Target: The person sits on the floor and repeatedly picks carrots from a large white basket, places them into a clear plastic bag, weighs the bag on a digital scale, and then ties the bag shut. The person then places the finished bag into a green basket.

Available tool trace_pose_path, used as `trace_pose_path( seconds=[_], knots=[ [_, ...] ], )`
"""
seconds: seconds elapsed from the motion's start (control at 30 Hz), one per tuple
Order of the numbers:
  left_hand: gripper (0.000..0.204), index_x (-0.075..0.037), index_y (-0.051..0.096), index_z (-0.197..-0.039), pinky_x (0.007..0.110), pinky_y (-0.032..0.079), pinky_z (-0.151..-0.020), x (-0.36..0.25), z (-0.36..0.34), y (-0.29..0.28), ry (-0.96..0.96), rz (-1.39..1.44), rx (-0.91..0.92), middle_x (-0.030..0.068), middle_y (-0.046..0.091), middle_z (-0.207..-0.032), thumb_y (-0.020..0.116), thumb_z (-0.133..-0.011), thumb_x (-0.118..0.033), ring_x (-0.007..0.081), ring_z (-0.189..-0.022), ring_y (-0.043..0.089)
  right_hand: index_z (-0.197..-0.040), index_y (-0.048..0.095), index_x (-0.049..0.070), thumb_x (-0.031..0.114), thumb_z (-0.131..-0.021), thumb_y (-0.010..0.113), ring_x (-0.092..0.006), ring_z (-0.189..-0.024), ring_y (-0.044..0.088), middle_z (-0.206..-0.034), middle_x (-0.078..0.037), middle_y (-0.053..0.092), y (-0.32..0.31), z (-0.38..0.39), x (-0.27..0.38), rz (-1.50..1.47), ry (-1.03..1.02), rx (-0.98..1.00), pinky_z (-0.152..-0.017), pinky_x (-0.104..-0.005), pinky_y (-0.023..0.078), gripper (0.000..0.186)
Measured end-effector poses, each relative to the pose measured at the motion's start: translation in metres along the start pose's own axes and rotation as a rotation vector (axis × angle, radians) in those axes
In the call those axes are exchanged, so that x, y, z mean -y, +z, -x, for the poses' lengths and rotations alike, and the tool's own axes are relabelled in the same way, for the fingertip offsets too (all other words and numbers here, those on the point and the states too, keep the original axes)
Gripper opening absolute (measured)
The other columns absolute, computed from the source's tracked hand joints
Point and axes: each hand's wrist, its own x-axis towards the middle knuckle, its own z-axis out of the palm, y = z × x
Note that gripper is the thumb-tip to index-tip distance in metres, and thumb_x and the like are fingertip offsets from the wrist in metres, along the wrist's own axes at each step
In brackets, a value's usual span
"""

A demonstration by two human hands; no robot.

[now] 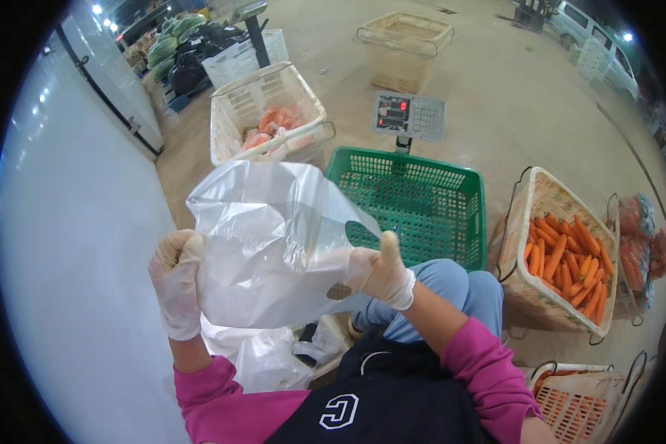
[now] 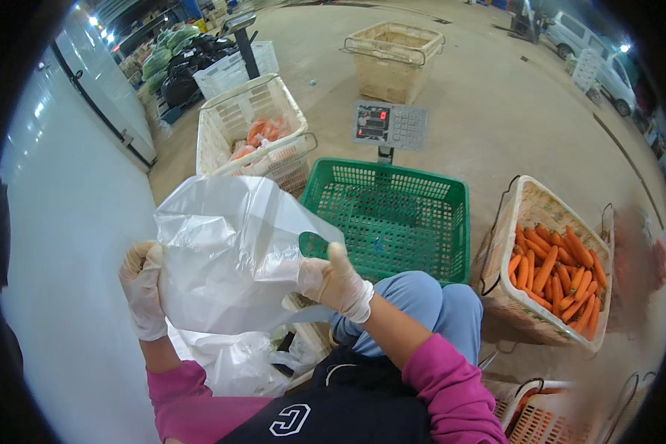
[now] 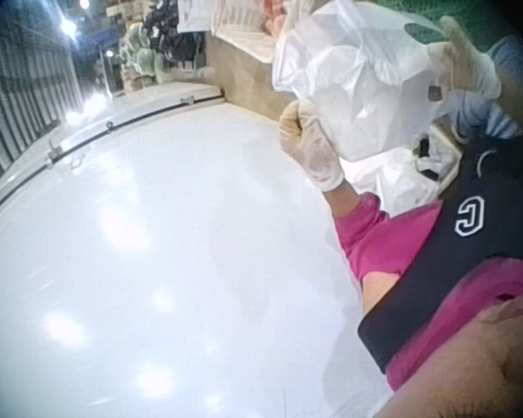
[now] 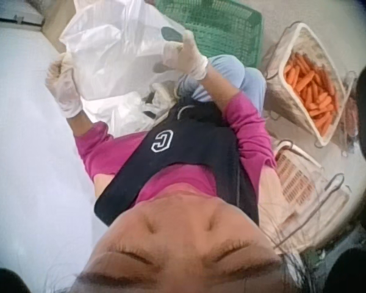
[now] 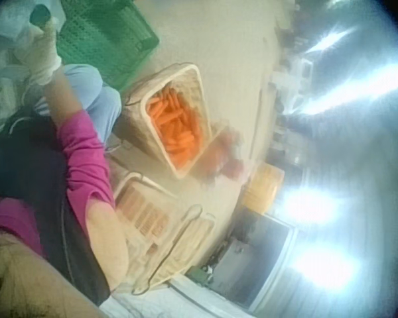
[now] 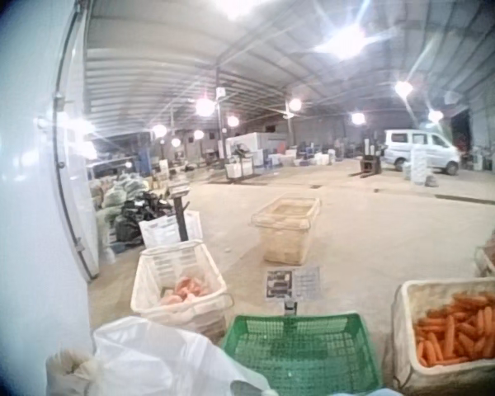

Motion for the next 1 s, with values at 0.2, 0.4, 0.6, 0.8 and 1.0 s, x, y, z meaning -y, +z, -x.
trace_pose_path(
  seconds=[0.2,0.4,0.6,0.8,1.0],
  knots=[
    [0.013,0.000,0.061,-0.096,0.023,0.044,-0.064,0.031,-0.012,0.003,0.121,-0.389,0.109,0.0018,0.062,-0.079,0.060,-0.084,-0.005,0.0083,-0.069,0.053,-0.096,0.063,0.005,0.026,-0.084,0.065,-0.0160,-0.080,0.063,-0.090,-0.005,0.065,-0.007,-0.004,-0.003,0.122,0.092,-0.421,-0.069,-0.0311,0.051,0.024],
    [0.023,-0.003,0.061,-0.101,0.033,0.044,-0.067,-0.010,-0.001,0.083,0.873,-0.811,-0.035,0.0099,0.060,-0.098,0.058,-0.079,0.003,0.0225,-0.078,0.056,-0.086,0.066,0.006,0.028,-0.083,0.067,-0.0083,-0.067,0.058,-0.078,0.000,0.065,-0.037,0.014,-0.010,0.320,-0.014,-0.615,-0.060,-0.0227,0.047,0.022],
    [0.020,-0.004,0.065,-0.083,0.029,0.044,-0.055,-0.124,0.061,0.158,1.131,-0.171,0.394,0.0072,0.061,-0.079,0.067,-0.068,-0.016,0.0182,-0.065,0.057,-0.087,0.066,0.003,0.025,-0.086,0.064,-0.0082,-0.070,0.059,-0.079,-0.002,0.066,-0.041,0.061,0.005,0.075,0.120,-0.601,-0.064,-0.0217,0.048,0.022],
    [0.018,-0.005,0.067,-0.083,0.022,0.043,-0.060,-0.170,0.081,0.175,1.412,-0.157,0.209,-0.0004,0.063,-0.089,0.073,-0.067,-0.013,0.0089,-0.080,0.055,-0.091,0.066,0.001,0.023,-0.085,0.066,-0.0099,-0.069,0.059,-0.079,-0.004,0.066,-0.033,0.119,0.035,0.539,0.080,-0.732,-0.066,-0.0237,0.047,0.023],
    [0.026,-0.004,0.065,-0.095,0.029,0.046,-0.067,-0.148,0.068,0.181,1.314,-0.299,0.444,0.0057,0.063,-0.090,0.066,-0.072,-0.017,0.0186,-0.081,0.059,-0.096,0.064,-0.001,0.022,-0.087,0.062,-0.0106,-0.084,0.059,-0.092,-0.005,0.065,-0.008,0.134,0.053,0.427,-0.059,-0.690,-0.077,-0.0247,0.047,0.025]
  ],
)
